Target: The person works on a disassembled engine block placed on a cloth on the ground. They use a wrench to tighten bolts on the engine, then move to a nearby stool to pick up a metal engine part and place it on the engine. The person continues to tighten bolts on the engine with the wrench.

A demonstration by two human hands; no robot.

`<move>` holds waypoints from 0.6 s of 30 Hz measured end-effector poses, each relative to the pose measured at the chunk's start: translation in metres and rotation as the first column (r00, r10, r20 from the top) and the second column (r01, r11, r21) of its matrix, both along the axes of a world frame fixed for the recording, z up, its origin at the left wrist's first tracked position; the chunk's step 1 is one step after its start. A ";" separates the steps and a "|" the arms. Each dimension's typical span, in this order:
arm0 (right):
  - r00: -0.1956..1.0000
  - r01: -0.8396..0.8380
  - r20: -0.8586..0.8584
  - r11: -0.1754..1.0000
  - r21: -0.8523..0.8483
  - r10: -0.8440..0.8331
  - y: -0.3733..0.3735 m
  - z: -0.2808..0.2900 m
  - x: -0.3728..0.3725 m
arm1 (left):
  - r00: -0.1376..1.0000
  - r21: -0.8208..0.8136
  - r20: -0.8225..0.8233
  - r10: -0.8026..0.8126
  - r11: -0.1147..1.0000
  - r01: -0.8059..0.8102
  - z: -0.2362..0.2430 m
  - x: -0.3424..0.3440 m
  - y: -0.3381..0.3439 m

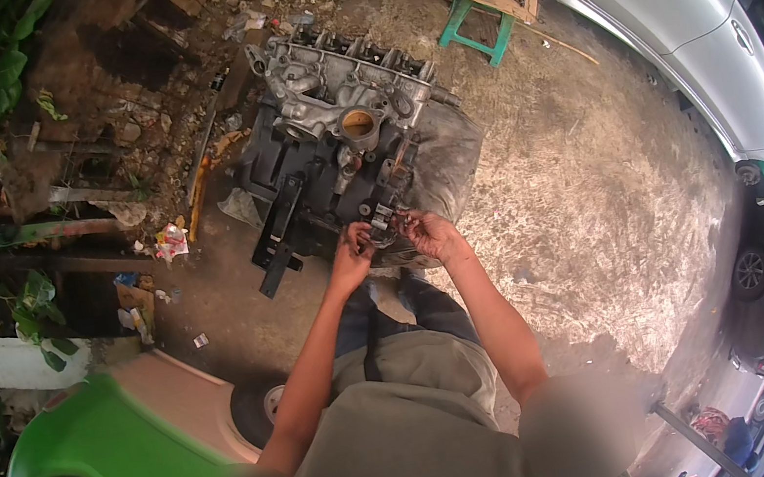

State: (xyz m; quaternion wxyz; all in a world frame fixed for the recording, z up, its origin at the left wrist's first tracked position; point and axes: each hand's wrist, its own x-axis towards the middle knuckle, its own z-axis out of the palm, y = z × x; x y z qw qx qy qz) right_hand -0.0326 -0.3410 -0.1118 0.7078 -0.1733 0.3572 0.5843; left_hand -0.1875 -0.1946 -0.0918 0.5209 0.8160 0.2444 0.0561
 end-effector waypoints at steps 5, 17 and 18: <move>0.995 0.070 -0.072 0.997 -0.008 -0.071 -0.012 -0.003 -0.005 | 0.998 0.015 -0.057 0.009 1.000 -0.009 -0.001 0.000 -0.002; 0.370 0.077 0.867 0.920 -0.385 0.333 0.003 0.000 -0.066 | 0.999 0.043 -0.040 -0.007 0.999 0.009 0.007 0.001 -0.001; 0.394 0.092 0.854 0.911 -0.403 0.338 0.006 -0.003 -0.069 | 1.000 0.043 -0.030 -0.008 0.999 0.009 0.007 0.001 -0.001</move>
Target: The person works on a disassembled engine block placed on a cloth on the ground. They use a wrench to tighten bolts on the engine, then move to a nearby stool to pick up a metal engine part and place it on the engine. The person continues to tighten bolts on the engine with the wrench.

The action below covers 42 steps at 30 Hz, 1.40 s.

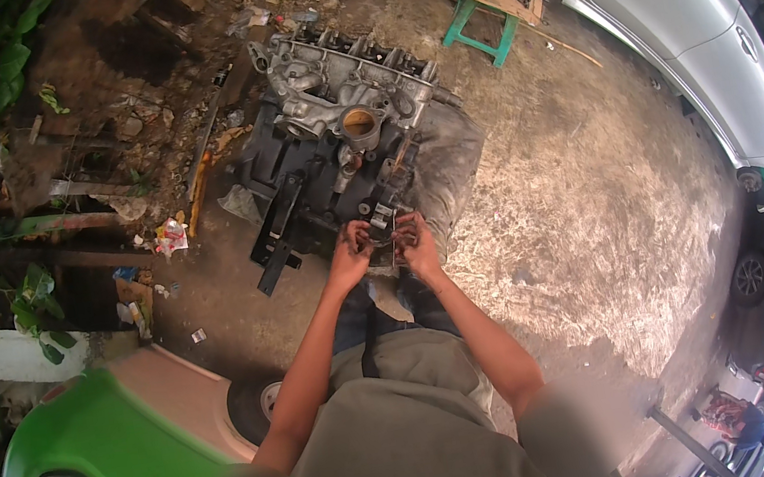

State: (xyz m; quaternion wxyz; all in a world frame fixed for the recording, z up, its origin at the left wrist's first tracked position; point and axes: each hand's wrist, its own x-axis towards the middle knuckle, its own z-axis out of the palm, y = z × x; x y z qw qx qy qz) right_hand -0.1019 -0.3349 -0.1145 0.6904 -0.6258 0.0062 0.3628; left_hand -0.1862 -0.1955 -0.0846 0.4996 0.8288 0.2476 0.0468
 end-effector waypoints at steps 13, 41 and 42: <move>0.897 0.025 0.438 0.981 -0.192 0.063 0.005 -0.002 -0.013 | 0.999 -0.020 -0.037 -0.005 1.000 0.005 -0.003 -0.001 -0.001; 0.446 0.326 -0.895 0.927 0.183 0.020 0.000 0.012 0.072 | 0.996 -0.028 0.080 0.051 0.998 -0.048 -0.015 -0.004 -0.004; 0.491 0.320 -0.870 0.923 0.214 0.032 -0.003 0.012 0.070 | 0.995 -0.034 0.082 0.049 0.998 -0.047 -0.015 -0.004 -0.004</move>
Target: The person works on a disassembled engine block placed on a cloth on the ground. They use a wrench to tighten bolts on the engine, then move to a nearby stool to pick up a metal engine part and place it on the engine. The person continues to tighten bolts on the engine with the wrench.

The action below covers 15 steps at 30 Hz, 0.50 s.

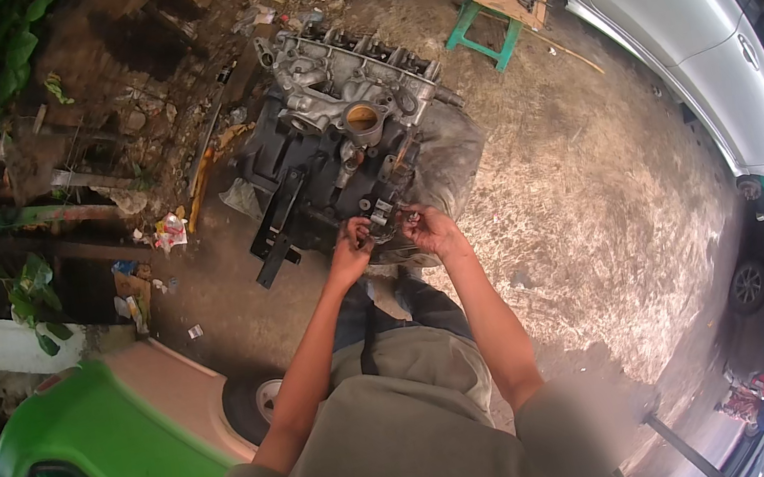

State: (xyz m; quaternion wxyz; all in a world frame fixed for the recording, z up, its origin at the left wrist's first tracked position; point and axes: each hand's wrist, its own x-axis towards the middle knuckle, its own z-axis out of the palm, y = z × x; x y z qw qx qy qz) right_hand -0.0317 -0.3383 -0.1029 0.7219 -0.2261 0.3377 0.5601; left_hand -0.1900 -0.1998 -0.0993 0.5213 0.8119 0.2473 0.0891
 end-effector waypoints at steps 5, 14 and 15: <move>0.876 0.016 0.466 0.956 -0.293 0.128 -0.009 0.002 -0.024 | 0.995 -0.013 -0.103 -0.013 1.000 0.011 0.005 0.003 0.001; 0.256 0.138 0.875 0.880 -0.454 0.411 0.010 -0.018 -0.073 | 0.988 -0.011 -0.147 -0.043 0.999 0.042 0.013 0.004 0.003; 0.237 0.143 0.881 0.882 -0.449 0.410 0.010 -0.020 -0.074 | 0.989 -0.009 -0.140 -0.042 0.999 0.041 0.013 0.004 0.003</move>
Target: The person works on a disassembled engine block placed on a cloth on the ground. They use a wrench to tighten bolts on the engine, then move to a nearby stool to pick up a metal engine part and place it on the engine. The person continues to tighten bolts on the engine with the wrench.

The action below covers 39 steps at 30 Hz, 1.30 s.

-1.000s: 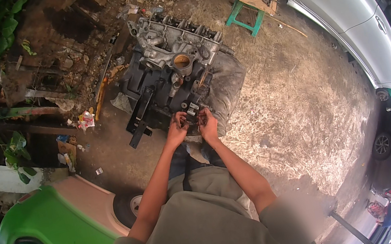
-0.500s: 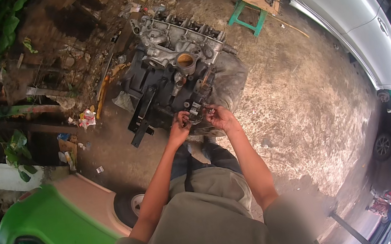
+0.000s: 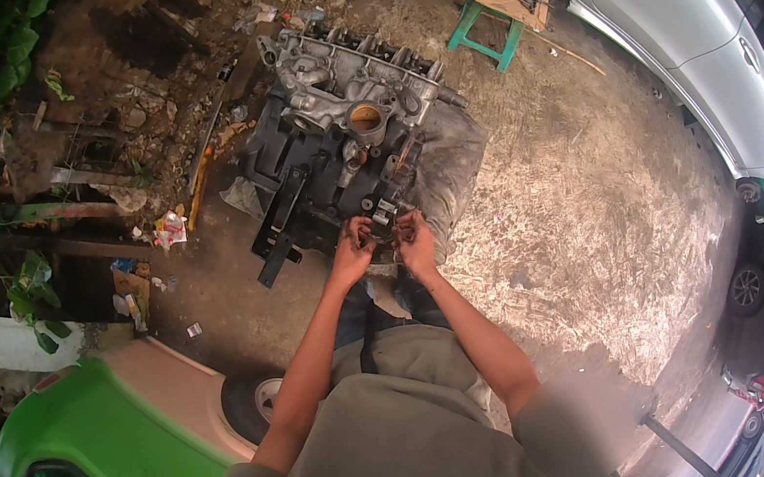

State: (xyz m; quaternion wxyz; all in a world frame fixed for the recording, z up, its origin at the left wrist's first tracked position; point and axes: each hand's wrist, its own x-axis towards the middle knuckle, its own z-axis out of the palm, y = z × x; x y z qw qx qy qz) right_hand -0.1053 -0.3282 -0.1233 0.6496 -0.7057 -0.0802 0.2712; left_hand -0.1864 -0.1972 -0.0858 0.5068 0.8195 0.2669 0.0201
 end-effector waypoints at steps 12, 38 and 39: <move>0.981 0.043 0.192 0.989 -0.143 -0.014 0.003 -0.001 -0.001 | 1.000 -0.013 0.003 0.008 1.000 -0.008 0.002 0.001 0.000; 0.392 0.434 -0.917 0.893 0.117 -0.070 -0.005 0.026 0.048 | 0.997 0.011 0.076 0.002 1.000 -0.003 -0.006 -0.002 0.000; 0.432 0.415 -0.892 0.908 0.067 -0.132 -0.006 0.025 0.046 | 0.998 0.004 0.063 0.006 1.000 -0.006 -0.006 -0.002 0.000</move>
